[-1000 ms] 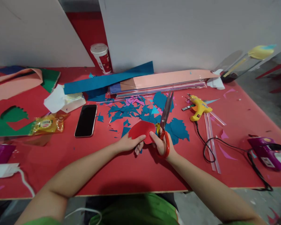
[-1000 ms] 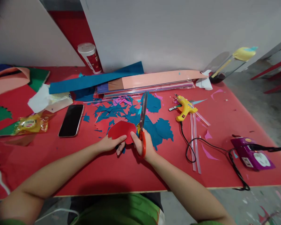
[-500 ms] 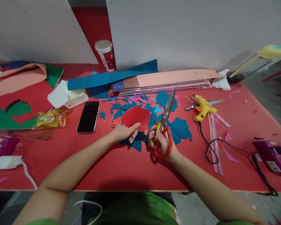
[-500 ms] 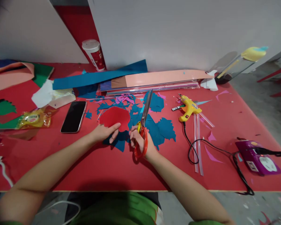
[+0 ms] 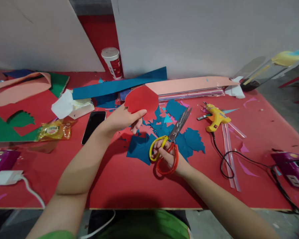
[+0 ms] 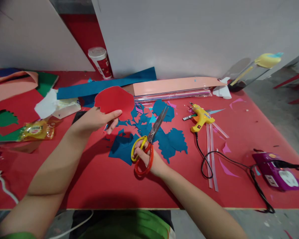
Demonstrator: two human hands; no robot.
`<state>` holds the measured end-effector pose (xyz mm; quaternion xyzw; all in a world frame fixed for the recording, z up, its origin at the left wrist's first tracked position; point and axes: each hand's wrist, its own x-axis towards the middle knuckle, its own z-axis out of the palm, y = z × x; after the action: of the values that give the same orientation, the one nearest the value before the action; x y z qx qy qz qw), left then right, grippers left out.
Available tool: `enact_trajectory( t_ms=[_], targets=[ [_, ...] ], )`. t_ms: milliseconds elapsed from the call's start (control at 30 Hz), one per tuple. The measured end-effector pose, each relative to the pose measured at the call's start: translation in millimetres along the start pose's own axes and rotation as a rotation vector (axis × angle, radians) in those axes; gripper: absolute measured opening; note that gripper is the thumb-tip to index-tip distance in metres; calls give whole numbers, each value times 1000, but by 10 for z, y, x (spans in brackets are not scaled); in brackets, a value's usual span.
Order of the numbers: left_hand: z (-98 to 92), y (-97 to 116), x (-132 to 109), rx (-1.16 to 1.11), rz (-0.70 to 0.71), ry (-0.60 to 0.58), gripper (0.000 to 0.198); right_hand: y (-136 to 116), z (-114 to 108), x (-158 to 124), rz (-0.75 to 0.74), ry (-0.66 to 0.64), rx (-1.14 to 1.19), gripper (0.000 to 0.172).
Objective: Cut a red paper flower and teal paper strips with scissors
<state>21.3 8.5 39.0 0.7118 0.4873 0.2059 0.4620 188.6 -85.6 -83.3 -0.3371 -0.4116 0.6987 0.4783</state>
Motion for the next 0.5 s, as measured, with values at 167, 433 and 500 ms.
enact_trajectory(
  t_ms=[167, 433, 500],
  targets=[
    [-23, 32, 30, 2, 37, 42, 45, -49, 9, -67, 89, -60, -39, 26],
    [-54, -46, -10, -72, 44, 65, 44, -22, 11, -87, 211, -48, -54, 59],
    [-67, -59, -23, -80, 36, 60, 45, 42, -7, -86, 230, -13, -65, 57]
  ],
)
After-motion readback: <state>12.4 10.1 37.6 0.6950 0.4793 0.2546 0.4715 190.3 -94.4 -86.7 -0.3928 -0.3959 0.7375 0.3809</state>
